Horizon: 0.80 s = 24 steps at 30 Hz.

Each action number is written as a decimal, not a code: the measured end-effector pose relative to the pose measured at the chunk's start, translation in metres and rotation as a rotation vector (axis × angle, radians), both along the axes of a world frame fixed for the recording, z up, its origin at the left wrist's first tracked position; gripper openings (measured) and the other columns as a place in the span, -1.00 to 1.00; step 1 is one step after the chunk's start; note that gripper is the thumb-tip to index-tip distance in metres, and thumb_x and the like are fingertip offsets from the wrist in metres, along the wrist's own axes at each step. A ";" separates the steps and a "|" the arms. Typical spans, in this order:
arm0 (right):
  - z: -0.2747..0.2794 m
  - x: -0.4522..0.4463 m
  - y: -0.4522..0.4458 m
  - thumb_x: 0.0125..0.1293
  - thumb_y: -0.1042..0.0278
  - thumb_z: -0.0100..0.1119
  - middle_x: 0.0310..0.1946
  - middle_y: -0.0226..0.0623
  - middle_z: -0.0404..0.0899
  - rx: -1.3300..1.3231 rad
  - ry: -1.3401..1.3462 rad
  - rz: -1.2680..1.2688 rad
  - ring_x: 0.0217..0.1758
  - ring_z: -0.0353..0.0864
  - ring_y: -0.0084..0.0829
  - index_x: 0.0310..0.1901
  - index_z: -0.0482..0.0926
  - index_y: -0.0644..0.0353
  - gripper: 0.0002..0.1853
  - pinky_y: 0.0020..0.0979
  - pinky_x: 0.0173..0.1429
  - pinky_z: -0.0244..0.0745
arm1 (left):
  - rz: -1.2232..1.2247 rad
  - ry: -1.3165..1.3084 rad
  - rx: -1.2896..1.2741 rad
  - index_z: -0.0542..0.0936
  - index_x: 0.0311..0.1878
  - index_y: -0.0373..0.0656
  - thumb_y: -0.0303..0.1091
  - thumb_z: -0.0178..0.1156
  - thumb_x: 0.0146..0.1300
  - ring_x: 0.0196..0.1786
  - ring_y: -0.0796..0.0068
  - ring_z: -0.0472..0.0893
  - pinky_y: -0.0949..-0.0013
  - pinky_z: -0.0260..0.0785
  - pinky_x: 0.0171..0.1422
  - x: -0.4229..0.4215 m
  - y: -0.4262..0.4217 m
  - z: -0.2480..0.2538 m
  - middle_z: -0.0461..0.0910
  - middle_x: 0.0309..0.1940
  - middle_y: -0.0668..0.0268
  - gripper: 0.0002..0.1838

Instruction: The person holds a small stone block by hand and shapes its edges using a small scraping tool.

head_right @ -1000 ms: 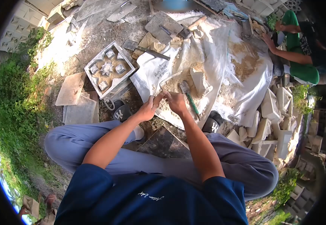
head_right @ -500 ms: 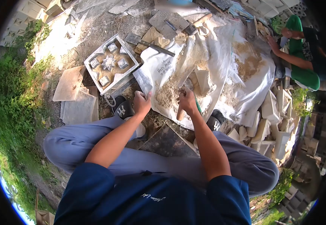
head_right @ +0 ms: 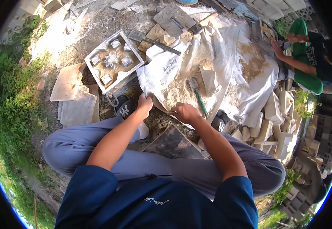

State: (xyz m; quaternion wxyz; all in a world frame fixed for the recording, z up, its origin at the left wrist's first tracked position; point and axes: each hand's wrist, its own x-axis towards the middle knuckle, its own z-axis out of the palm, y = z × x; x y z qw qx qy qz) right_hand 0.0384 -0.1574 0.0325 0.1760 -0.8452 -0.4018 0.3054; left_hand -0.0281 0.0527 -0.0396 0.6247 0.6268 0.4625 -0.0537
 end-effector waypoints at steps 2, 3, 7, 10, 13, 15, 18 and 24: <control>-0.004 0.008 0.002 0.38 -0.10 0.09 -0.26 -0.17 0.64 -0.063 -0.008 0.068 -0.16 0.65 -0.05 -0.06 0.68 -0.12 -0.67 -0.09 -0.07 0.54 | -0.005 -0.062 0.033 0.44 0.18 -0.30 -0.32 0.08 0.43 0.10 0.25 0.58 0.24 0.36 0.15 -0.002 0.000 -0.009 0.60 0.05 0.07 -0.65; -0.002 0.014 0.002 0.37 -0.08 0.11 -0.26 -0.16 0.65 -0.088 -0.036 0.044 -0.16 0.65 -0.04 -0.05 0.68 -0.15 -0.69 -0.08 -0.07 0.55 | -0.015 -0.068 0.036 0.44 0.18 -0.30 -0.32 0.08 0.43 0.10 0.25 0.58 0.24 0.36 0.15 0.000 -0.002 -0.003 0.60 0.05 0.07 -0.65; 0.016 0.041 -0.009 0.34 -0.03 0.18 -0.22 -0.19 0.66 -0.005 -0.062 -0.046 -0.12 0.65 -0.09 -0.12 0.71 -0.04 -0.70 -0.11 -0.05 0.55 | 0.104 -0.287 -0.127 0.41 0.19 -0.29 -0.30 0.00 0.49 -0.01 0.31 0.55 0.24 0.35 0.14 0.009 -0.015 -0.002 0.58 0.01 0.14 -0.67; 0.016 0.042 -0.015 0.33 -0.02 0.20 -0.22 -0.16 0.67 -0.024 -0.014 0.002 -0.09 0.65 -0.09 -0.13 0.71 0.03 -0.68 -0.14 -0.02 0.55 | 0.205 -0.066 -0.414 0.37 0.17 -0.24 -0.26 -0.08 0.54 -0.08 0.36 0.56 0.26 0.45 -0.03 0.006 -0.018 0.008 0.53 -0.05 0.23 -0.70; 0.016 0.043 -0.021 0.33 -0.04 0.21 -0.26 -0.11 0.68 0.024 0.002 -0.029 -0.12 0.66 -0.06 -0.16 0.72 0.08 -0.65 -0.15 -0.03 0.55 | 0.243 -0.311 -0.558 0.34 0.19 -0.25 -0.23 -0.14 0.58 -0.02 0.27 0.63 0.16 0.57 0.07 0.027 -0.012 0.019 0.54 -0.02 0.17 -0.68; 0.016 0.051 -0.022 0.33 -0.03 0.21 -0.30 -0.06 0.68 0.148 0.074 -0.293 -0.19 0.66 -0.03 -0.18 0.72 0.11 -0.64 -0.14 -0.09 0.53 | 0.269 -0.342 -0.504 0.37 0.21 -0.23 -0.12 -0.13 0.57 0.00 0.25 0.64 0.14 0.58 0.07 0.037 -0.019 0.015 0.53 0.06 0.15 -0.61; 0.022 0.069 -0.031 0.33 0.04 0.24 -0.37 0.06 0.63 0.153 0.027 -0.454 -0.28 0.62 0.03 -0.19 0.70 0.18 -0.67 -0.13 -0.15 0.48 | 0.427 -0.273 -0.547 0.29 0.36 -0.16 0.08 -0.02 0.48 0.12 0.13 0.60 -0.07 0.55 0.13 0.029 -0.048 -0.014 0.52 0.15 0.21 -0.41; 0.022 0.090 -0.062 0.33 0.09 0.25 -0.38 0.07 0.64 0.230 0.044 -0.528 -0.32 0.62 0.02 -0.18 0.71 0.21 -0.69 -0.15 -0.14 0.48 | 0.382 -0.329 -0.597 0.44 0.24 -0.31 -0.15 0.18 0.42 -0.04 0.18 0.67 0.09 0.60 0.07 0.033 -0.014 0.003 0.62 0.00 0.12 -0.52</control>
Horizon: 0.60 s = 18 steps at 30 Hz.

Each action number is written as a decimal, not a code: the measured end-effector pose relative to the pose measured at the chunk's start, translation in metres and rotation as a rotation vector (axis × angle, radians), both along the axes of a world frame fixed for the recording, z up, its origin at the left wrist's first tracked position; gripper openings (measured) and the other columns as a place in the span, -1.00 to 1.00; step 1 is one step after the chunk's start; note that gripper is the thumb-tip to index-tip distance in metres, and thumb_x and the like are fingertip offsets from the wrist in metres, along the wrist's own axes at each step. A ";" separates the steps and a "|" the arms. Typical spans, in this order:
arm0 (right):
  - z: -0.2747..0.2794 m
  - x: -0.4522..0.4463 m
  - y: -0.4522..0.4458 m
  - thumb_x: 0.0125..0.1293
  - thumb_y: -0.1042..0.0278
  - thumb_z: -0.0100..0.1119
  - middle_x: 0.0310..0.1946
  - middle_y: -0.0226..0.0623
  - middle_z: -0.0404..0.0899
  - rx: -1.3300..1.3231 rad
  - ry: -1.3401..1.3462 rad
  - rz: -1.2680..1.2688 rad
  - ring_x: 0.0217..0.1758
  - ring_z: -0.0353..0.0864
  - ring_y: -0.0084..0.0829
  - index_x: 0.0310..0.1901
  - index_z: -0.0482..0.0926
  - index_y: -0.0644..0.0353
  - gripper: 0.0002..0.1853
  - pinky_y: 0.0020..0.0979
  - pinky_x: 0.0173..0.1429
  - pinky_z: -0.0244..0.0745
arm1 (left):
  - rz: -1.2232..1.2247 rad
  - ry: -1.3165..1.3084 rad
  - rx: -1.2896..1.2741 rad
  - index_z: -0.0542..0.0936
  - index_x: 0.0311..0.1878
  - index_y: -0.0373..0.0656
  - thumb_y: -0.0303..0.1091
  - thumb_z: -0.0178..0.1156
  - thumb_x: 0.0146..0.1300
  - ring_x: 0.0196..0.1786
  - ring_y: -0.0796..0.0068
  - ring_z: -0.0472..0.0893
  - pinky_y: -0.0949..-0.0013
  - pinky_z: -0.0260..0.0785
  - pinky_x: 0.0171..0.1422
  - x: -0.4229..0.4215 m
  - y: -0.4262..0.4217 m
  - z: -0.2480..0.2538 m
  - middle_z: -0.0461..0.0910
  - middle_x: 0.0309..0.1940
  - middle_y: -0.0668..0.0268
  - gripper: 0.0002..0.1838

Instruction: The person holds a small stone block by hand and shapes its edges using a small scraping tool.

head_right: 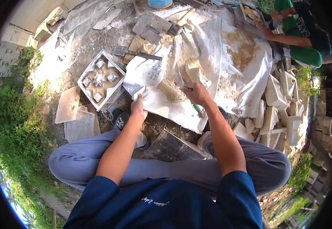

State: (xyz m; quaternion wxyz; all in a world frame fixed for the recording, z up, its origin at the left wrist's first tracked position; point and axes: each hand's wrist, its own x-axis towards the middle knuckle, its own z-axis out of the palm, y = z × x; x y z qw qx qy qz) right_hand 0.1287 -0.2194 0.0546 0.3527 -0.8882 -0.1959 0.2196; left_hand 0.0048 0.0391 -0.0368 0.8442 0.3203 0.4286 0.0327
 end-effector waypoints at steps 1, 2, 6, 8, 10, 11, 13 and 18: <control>-0.002 0.001 -0.004 0.33 0.11 0.25 -0.38 0.06 0.64 -0.022 0.035 -0.015 -0.32 0.62 0.01 -0.17 0.71 0.22 -0.69 -0.15 -0.13 0.49 | -0.010 0.001 0.007 0.44 0.24 -0.31 -0.15 0.18 0.42 -0.04 0.18 0.67 0.09 0.60 0.07 0.001 -0.002 -0.008 0.62 0.00 0.12 -0.52; -0.004 0.001 -0.008 0.30 0.07 0.27 -0.41 0.08 0.64 0.006 0.025 -0.056 -0.32 0.63 0.02 -0.18 0.70 0.24 -0.65 -0.16 -0.13 0.50 | 0.096 0.064 -0.016 0.46 0.24 -0.28 -0.13 0.12 0.46 0.07 0.17 0.62 0.06 0.54 0.18 0.003 -0.008 -0.014 0.59 0.09 0.13 -0.54; -0.015 -0.014 -0.025 0.16 -0.10 0.36 -0.38 0.14 0.65 -0.144 -0.009 -0.143 -0.24 0.67 0.09 -0.25 0.67 0.36 -0.47 -0.11 -0.13 0.54 | 0.015 0.277 -0.193 0.40 0.32 -0.13 0.08 0.36 0.22 0.22 0.12 0.50 -0.12 0.38 0.27 -0.016 -0.061 0.017 0.49 0.21 0.17 -0.28; -0.042 -0.028 -0.035 0.17 -0.10 0.35 -0.36 0.16 0.65 -0.197 -0.024 -0.176 -0.22 0.67 0.11 -0.25 0.65 0.39 -0.46 -0.09 -0.11 0.55 | -0.062 0.361 -0.190 0.40 0.30 -0.13 0.05 0.42 0.16 0.19 0.09 0.50 -0.14 0.37 0.25 -0.028 -0.081 0.016 0.49 0.17 0.18 -0.26; -0.031 -0.041 -0.038 0.20 -0.07 0.32 -0.29 0.21 0.65 -0.376 0.026 -0.119 -0.16 0.67 0.12 -0.23 0.60 0.41 -0.47 -0.04 -0.04 0.58 | -0.220 0.411 -0.121 0.37 0.31 -0.14 -0.08 0.32 0.30 0.22 0.04 0.48 -0.18 0.29 0.32 -0.031 -0.090 0.019 0.49 0.17 0.16 -0.39; -0.033 -0.048 -0.038 0.20 -0.07 0.32 -0.29 0.21 0.65 -0.372 0.024 -0.120 -0.16 0.67 0.12 -0.23 0.60 0.41 -0.47 -0.04 -0.04 0.58 | -0.221 0.409 -0.116 0.37 0.31 -0.14 -0.08 0.32 0.30 0.22 0.04 0.48 -0.18 0.29 0.32 -0.031 -0.088 0.018 0.49 0.17 0.16 -0.39; -0.044 -0.059 -0.039 0.22 -0.05 0.30 -0.25 0.17 0.65 -0.478 0.016 -0.161 -0.14 0.68 0.10 -0.18 0.58 0.35 -0.50 -0.02 -0.03 0.57 | -0.188 0.349 -0.166 0.34 0.32 -0.20 -0.28 0.07 0.48 0.23 0.02 0.49 -0.25 0.32 0.33 -0.034 -0.085 -0.004 0.46 0.21 0.09 -0.57; -0.069 -0.054 -0.052 0.22 -0.05 0.31 -0.24 0.10 0.65 -0.463 -0.004 -0.144 -0.13 0.64 0.11 -0.25 0.57 0.30 -0.54 -0.01 -0.05 0.54 | -0.004 0.342 0.025 0.37 0.27 -0.24 -0.41 -0.03 0.50 0.16 0.07 0.54 -0.17 0.47 0.21 -0.026 -0.097 0.008 0.48 0.15 0.09 -0.67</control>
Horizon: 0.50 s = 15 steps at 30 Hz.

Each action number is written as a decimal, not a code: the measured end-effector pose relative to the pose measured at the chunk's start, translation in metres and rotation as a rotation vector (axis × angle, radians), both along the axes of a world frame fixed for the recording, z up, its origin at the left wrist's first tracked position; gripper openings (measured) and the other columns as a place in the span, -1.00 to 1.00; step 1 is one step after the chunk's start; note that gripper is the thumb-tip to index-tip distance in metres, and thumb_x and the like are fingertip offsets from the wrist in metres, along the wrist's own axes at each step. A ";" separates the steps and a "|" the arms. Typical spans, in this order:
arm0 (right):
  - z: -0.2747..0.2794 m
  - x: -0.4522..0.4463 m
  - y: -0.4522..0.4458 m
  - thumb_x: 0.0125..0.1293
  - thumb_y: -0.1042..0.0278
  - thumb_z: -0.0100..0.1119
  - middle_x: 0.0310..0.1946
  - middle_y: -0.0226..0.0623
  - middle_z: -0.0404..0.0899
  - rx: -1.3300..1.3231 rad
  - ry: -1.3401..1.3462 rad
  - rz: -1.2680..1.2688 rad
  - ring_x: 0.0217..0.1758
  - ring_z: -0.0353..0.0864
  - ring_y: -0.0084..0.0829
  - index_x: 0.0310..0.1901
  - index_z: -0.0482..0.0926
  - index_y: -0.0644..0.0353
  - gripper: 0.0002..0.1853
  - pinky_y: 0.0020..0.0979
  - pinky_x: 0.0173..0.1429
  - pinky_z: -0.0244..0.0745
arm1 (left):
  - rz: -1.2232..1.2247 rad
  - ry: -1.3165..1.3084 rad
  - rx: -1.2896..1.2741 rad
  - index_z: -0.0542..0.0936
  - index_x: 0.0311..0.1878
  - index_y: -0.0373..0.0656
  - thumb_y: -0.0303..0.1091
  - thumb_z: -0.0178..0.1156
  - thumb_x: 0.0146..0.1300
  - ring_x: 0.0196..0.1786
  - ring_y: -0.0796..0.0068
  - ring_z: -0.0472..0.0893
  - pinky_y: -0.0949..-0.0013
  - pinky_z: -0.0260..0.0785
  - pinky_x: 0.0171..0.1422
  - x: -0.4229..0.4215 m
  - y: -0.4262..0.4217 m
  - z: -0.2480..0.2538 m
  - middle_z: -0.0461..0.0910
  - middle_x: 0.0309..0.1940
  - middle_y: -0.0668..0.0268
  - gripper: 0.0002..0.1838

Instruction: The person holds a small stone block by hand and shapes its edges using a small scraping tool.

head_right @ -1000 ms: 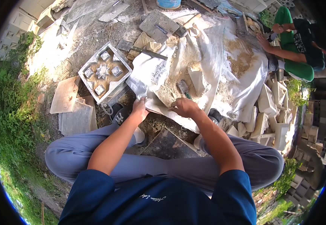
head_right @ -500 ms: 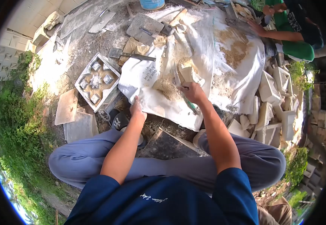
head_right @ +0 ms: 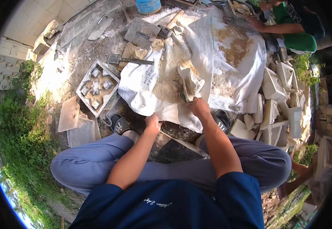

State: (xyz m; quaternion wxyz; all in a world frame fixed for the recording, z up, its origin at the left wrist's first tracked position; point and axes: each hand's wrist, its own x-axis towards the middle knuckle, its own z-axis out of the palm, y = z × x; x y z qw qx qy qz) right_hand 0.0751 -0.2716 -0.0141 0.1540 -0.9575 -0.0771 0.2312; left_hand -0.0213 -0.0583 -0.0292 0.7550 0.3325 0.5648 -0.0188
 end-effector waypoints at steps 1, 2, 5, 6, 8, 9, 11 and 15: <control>-0.003 -0.001 -0.002 0.22 -0.05 0.31 -0.24 0.10 0.65 0.000 -0.005 -0.003 -0.13 0.64 0.11 -0.25 0.57 0.30 -0.54 -0.01 -0.05 0.54 | -0.003 -0.005 0.000 0.37 0.27 -0.24 -0.41 -0.03 0.50 0.16 0.07 0.54 -0.17 0.47 0.21 0.001 0.000 0.001 0.48 0.15 0.09 -0.67; -0.004 -0.002 -0.003 0.22 -0.05 0.32 -0.24 0.09 0.65 -0.006 -0.013 0.020 -0.13 0.65 0.09 -0.24 0.58 0.28 -0.55 -0.02 -0.05 0.54 | -0.002 0.036 -0.070 0.39 0.26 -0.21 -0.40 0.01 0.48 0.13 0.11 0.55 -0.09 0.48 0.17 0.003 0.001 0.002 0.49 0.13 0.11 -0.67; -0.011 0.001 -0.012 0.21 -0.02 0.33 -0.27 0.08 0.65 0.012 -0.023 0.051 -0.14 0.66 0.05 -0.26 0.61 0.27 -0.57 -0.04 -0.07 0.55 | -0.140 0.067 -0.244 0.46 0.17 -0.10 -0.36 0.16 0.41 0.01 0.23 0.55 0.14 0.44 0.04 0.004 0.014 -0.001 0.53 0.04 0.19 -0.70; -0.013 0.002 -0.010 0.21 0.00 0.34 -0.30 0.08 0.66 0.040 -0.010 0.059 -0.16 0.67 0.03 -0.29 0.62 0.28 -0.59 -0.06 -0.08 0.55 | -0.205 0.041 -0.225 0.49 0.11 -0.12 -0.37 0.17 0.40 -0.06 0.26 0.54 0.17 0.42 -0.04 0.004 0.019 -0.011 0.54 -0.02 0.21 -0.75; 0.008 0.011 -0.005 0.21 0.02 0.34 -0.32 0.07 0.66 0.107 0.147 0.007 -0.18 0.68 0.00 -0.33 0.63 0.29 -0.60 -0.09 -0.08 0.55 | -0.245 -0.131 -0.259 0.51 0.01 -0.14 -0.39 0.18 0.39 -0.18 0.35 0.51 0.23 0.36 -0.18 0.000 0.026 -0.005 0.56 -0.13 0.23 -0.83; 0.015 0.012 -0.005 0.21 0.04 0.34 -0.35 0.07 0.66 0.164 0.303 -0.053 -0.19 0.68 -0.03 -0.38 0.63 0.31 -0.60 -0.11 -0.09 0.55 | -0.118 -0.129 -0.262 0.50 0.02 -0.18 -0.39 0.16 0.41 -0.24 0.36 0.51 0.22 0.34 -0.22 0.003 0.022 0.005 0.56 -0.16 0.22 -0.82; -0.009 0.012 -0.013 0.15 0.09 0.37 -0.41 0.05 0.66 0.189 0.113 -0.008 -0.26 0.69 -0.05 -0.43 0.63 0.33 -0.62 -0.15 -0.15 0.56 | -0.034 -0.097 -0.324 0.49 0.03 -0.17 -0.39 0.12 0.42 -0.25 0.37 0.50 0.22 0.32 -0.24 -0.001 0.027 -0.012 0.55 -0.19 0.22 -0.82; -0.004 0.014 -0.014 0.05 0.16 0.37 -0.37 0.10 0.67 0.241 0.060 0.054 -0.23 0.69 0.02 -0.31 0.67 0.35 -0.64 -0.14 -0.11 0.57 | -0.266 0.052 -0.180 0.48 0.01 -0.19 -0.35 0.09 0.45 -0.28 0.33 0.50 0.22 0.31 -0.29 -0.011 0.036 -0.037 0.55 -0.20 0.21 -0.83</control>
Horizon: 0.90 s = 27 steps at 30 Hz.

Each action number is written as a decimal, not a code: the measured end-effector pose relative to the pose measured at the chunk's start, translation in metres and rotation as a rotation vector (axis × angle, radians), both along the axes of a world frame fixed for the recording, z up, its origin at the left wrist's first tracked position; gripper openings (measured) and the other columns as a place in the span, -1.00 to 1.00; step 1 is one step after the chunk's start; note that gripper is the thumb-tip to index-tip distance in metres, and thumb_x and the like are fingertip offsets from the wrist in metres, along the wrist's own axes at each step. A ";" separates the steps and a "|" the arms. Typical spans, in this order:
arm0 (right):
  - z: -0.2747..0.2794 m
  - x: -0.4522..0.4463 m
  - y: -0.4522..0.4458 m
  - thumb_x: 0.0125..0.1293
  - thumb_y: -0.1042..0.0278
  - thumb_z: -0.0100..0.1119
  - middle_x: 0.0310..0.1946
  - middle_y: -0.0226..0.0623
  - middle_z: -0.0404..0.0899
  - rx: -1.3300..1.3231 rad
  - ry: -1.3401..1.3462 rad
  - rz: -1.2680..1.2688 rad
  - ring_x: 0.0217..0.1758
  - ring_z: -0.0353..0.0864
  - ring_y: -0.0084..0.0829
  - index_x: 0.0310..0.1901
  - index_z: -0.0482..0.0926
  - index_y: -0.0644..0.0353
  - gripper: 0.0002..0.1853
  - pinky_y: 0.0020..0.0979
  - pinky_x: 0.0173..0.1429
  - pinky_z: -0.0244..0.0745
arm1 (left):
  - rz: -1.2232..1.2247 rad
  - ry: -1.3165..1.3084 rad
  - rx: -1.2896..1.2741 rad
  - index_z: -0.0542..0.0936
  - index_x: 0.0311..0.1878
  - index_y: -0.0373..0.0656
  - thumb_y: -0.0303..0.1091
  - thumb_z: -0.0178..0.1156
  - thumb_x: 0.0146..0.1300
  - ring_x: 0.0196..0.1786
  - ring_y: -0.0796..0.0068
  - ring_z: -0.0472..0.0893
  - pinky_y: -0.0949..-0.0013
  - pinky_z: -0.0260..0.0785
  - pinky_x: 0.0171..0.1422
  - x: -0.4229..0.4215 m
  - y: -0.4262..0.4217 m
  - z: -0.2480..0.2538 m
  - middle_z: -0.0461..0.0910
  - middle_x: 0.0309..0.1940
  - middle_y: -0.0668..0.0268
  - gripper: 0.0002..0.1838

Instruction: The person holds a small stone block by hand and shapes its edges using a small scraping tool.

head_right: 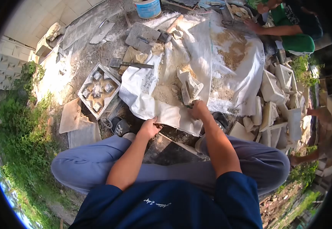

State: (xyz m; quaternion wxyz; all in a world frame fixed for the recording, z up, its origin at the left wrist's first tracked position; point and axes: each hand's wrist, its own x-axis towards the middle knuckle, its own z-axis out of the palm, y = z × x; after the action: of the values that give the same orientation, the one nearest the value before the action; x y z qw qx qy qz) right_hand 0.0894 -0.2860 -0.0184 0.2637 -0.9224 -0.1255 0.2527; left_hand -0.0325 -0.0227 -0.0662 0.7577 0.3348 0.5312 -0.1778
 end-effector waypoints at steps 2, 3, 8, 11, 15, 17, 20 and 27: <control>0.013 -0.006 0.005 0.04 0.20 0.36 -0.37 0.10 0.67 0.017 0.039 -0.077 -0.25 0.70 0.01 -0.30 0.67 0.34 -0.67 -0.15 -0.13 0.56 | 0.108 -0.102 -0.133 0.48 -0.02 -0.18 -0.29 0.10 0.44 -0.36 0.32 0.49 0.22 0.30 -0.35 0.004 0.002 0.015 0.55 -0.22 0.20 -0.81; 0.015 -0.007 0.009 0.03 0.21 0.35 -0.40 0.07 0.67 0.069 0.068 -0.139 -0.28 0.70 -0.04 -0.30 0.67 0.32 -0.68 -0.16 -0.16 0.55 | 0.044 -0.026 0.121 0.44 0.01 -0.21 -0.19 0.14 0.41 -0.39 0.29 0.49 0.17 0.33 -0.36 0.006 0.003 0.031 0.54 -0.20 0.17 -0.70; 0.006 -0.009 0.019 0.02 0.20 0.37 -0.53 -0.01 0.64 0.087 0.052 -0.081 -0.45 0.68 -0.18 -0.31 0.67 0.34 -0.67 -0.22 -0.27 0.54 | 0.177 0.187 0.757 0.33 0.03 -0.33 -0.10 0.18 0.36 -0.33 0.09 0.49 0.03 0.38 -0.20 0.012 0.003 0.067 0.49 -0.19 0.01 -0.53; 0.009 -0.010 0.027 0.03 0.21 0.38 -0.56 -0.03 0.63 0.253 0.278 -0.240 -0.48 0.66 -0.19 -0.29 0.66 0.33 -0.67 -0.23 -0.31 0.54 | 0.061 -0.022 1.526 0.37 -0.06 -0.30 -0.26 0.19 0.32 -0.06 0.01 0.43 0.02 0.22 0.12 0.008 0.011 0.064 0.42 -0.21 -0.02 -0.67; 0.025 -0.003 0.046 0.05 0.17 0.40 -0.55 -0.04 0.62 0.247 0.010 -0.119 -0.45 0.65 -0.21 -0.32 0.62 0.38 -0.63 -0.21 -0.29 0.52 | -0.087 -0.203 1.585 0.41 -0.10 -0.29 -0.34 0.16 0.32 -0.12 0.05 0.46 0.04 0.27 0.03 0.013 0.019 0.075 0.45 -0.21 0.02 -0.76; 0.027 0.004 0.055 0.08 0.09 0.38 -0.42 0.09 0.67 0.090 -0.032 -0.171 -0.32 0.69 0.00 -0.29 0.64 0.41 -0.56 -0.13 -0.20 0.55 | -0.063 -0.386 1.555 0.48 -0.13 -0.29 -0.36 0.15 0.34 -0.28 0.24 0.48 0.23 0.35 -0.12 0.016 0.023 0.063 0.50 -0.30 0.13 -0.82; 0.023 0.003 0.055 0.10 0.06 0.37 -0.38 0.14 0.66 -0.031 -0.185 -0.190 -0.25 0.68 0.08 -0.33 0.63 0.42 -0.55 -0.09 -0.17 0.55 | -0.116 -0.447 1.569 0.52 -0.18 -0.28 -0.41 0.13 0.33 -0.31 0.27 0.50 0.25 0.36 -0.17 0.015 0.028 0.061 0.53 -0.32 0.14 -0.88; 0.023 0.001 0.048 0.10 0.13 0.39 -0.43 0.11 0.66 0.181 -0.167 -0.127 -0.27 0.70 0.05 -0.30 0.68 0.34 -0.64 -0.11 -0.17 0.56 | -0.229 -0.578 1.324 0.56 -0.16 -0.24 -0.39 0.14 0.35 -0.50 0.44 0.51 0.33 0.35 -0.37 0.025 0.023 0.082 0.51 -0.55 0.28 -0.88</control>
State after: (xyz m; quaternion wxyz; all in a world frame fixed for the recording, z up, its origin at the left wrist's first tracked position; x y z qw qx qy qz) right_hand 0.0908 -0.2382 0.0042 0.3500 -0.9187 -0.1108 0.1455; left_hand -0.0078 0.0002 0.0161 0.4831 0.8098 0.2680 0.1977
